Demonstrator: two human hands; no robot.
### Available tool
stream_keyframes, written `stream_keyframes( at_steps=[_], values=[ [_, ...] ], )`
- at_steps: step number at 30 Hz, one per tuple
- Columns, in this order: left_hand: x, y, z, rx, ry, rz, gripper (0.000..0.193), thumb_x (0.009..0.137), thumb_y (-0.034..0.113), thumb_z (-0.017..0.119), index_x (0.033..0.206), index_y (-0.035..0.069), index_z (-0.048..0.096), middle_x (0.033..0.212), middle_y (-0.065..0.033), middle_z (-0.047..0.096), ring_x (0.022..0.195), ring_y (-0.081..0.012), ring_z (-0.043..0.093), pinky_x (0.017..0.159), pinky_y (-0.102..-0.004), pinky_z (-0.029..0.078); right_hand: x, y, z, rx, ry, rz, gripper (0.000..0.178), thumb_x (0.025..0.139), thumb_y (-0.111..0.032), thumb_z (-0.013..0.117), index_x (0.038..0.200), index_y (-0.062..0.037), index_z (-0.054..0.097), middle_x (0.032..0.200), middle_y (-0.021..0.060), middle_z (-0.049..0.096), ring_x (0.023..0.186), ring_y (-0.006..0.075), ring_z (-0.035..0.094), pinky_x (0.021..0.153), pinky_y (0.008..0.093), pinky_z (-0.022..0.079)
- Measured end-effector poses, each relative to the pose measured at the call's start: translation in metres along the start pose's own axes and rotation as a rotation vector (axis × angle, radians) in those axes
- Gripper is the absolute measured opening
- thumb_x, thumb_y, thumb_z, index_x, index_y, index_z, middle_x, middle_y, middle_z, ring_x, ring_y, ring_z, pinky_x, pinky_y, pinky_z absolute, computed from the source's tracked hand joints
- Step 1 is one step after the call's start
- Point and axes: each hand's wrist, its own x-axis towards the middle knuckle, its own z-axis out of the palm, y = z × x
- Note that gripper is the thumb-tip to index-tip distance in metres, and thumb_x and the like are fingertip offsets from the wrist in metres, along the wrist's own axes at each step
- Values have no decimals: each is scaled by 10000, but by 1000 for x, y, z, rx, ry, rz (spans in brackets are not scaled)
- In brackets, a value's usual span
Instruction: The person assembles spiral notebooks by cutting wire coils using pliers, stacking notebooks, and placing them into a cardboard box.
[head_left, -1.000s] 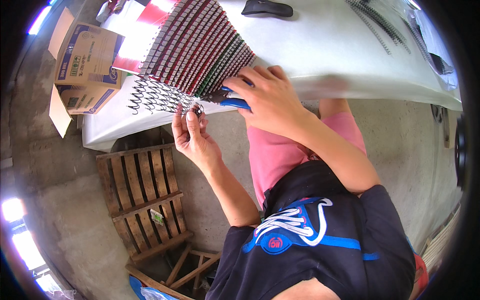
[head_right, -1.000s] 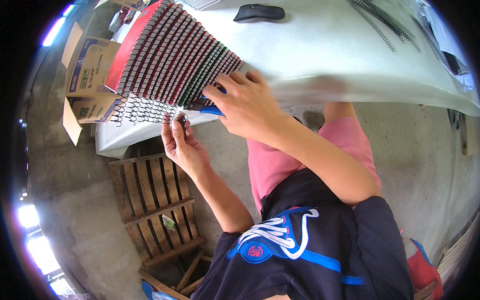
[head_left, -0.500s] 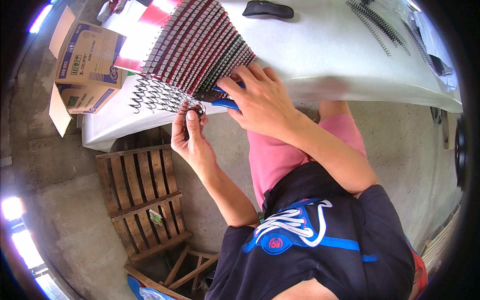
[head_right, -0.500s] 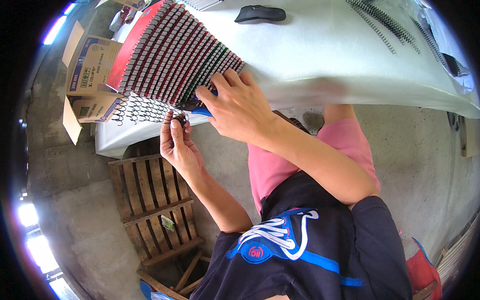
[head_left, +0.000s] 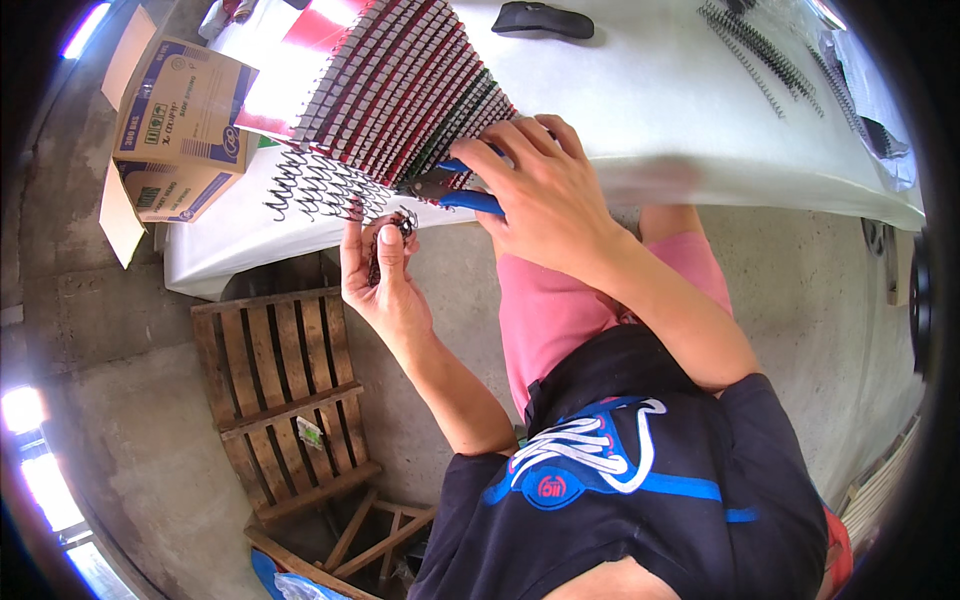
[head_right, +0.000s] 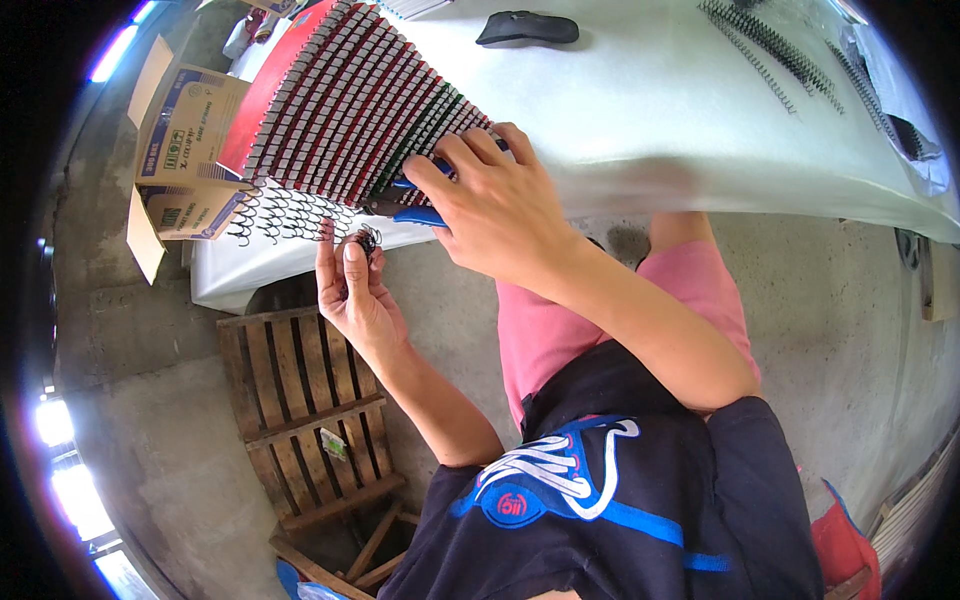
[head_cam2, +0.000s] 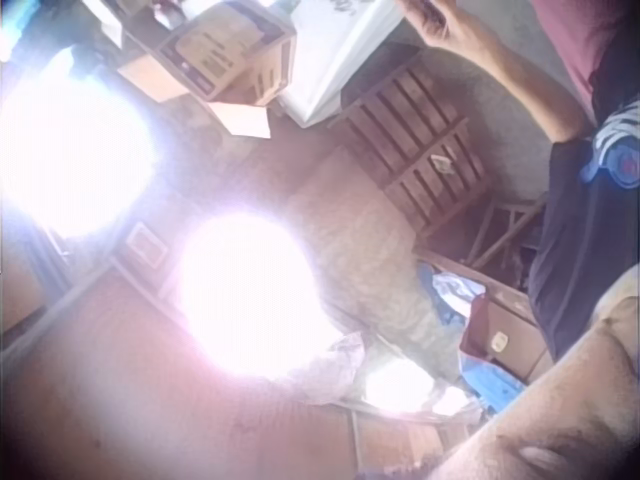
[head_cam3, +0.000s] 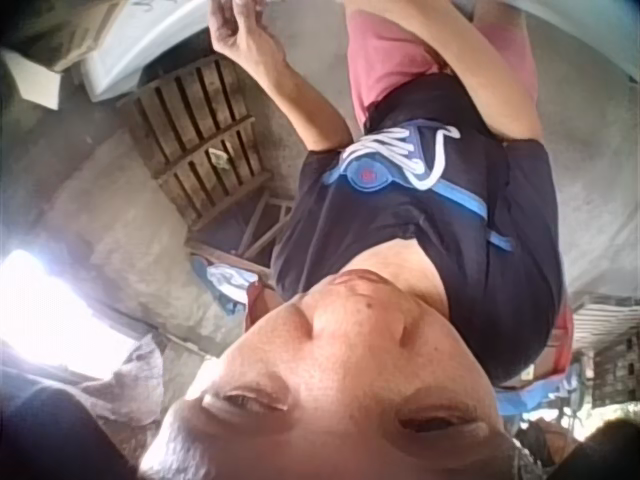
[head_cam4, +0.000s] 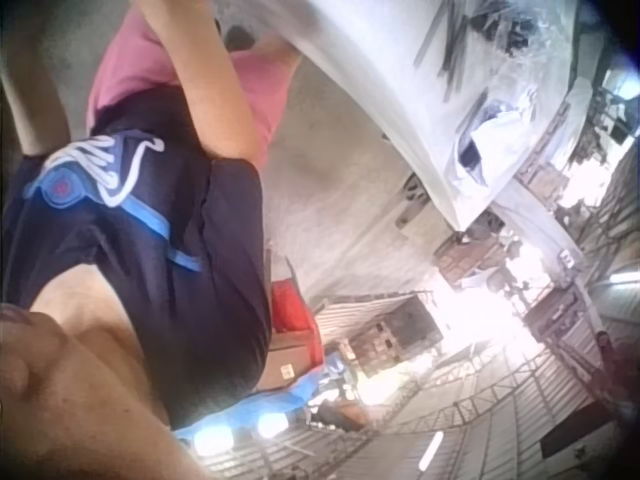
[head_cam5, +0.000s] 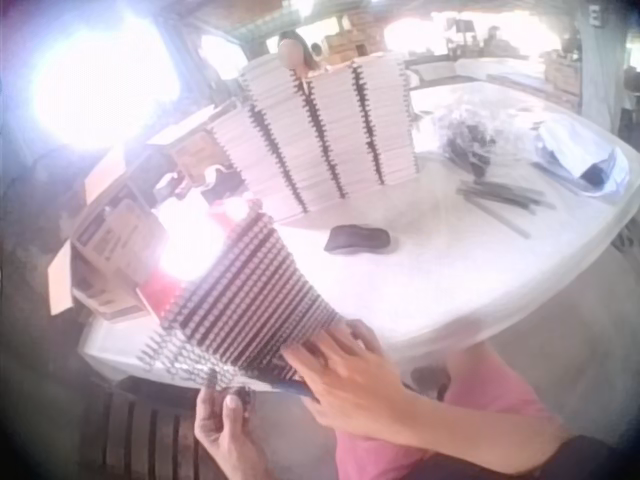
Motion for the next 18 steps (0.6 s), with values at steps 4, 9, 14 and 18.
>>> stream_keyframes(
  at_steps=[4, 9, 14, 18],
  values=[
    [3, 3, 5, 13, 8, -27, 288, 899, 86, 612, 1156, -38, 575, 929, -67, 631, 759, -83, 591, 655, -188, 517, 4, -2, 5, -34, 26, -11, 360, 660, -161, 705, 997, -138, 580, 910, 39, 575, 927, 221, 560, 828, 405, 411],
    [5, 2, 3, 32, 0, -11, 252, 912, 111, 600, 1112, -42, 600, 938, -71, 627, 758, -82, 583, 656, -190, 513, 7, -8, 5, 24, -51, 28, 293, 682, -133, 673, 961, -121, 586, 839, 61, 616, 846, 241, 614, 724, 391, 468],
    [2, -1, 5, 15, 72, 10, 249, 919, 130, 595, 1095, -46, 609, 945, -73, 629, 752, -82, 579, 645, -181, 500, 8, -4, 8, 93, -230, 90, 292, 687, -138, 676, 967, -122, 594, 778, 78, 629, 806, 262, 647, 681, 392, 507],
    [-8, 5, 5, 100, 138, -52, 243, 926, 138, 586, 1099, -31, 616, 992, -64, 624, 807, -77, 566, 692, -189, 486, 9, 10, 0, 188, -245, 65, 344, 696, -193, 707, 1015, -130, 592, 848, 81, 631, 877, 264, 631, 745, 402, 487]
  ],
)
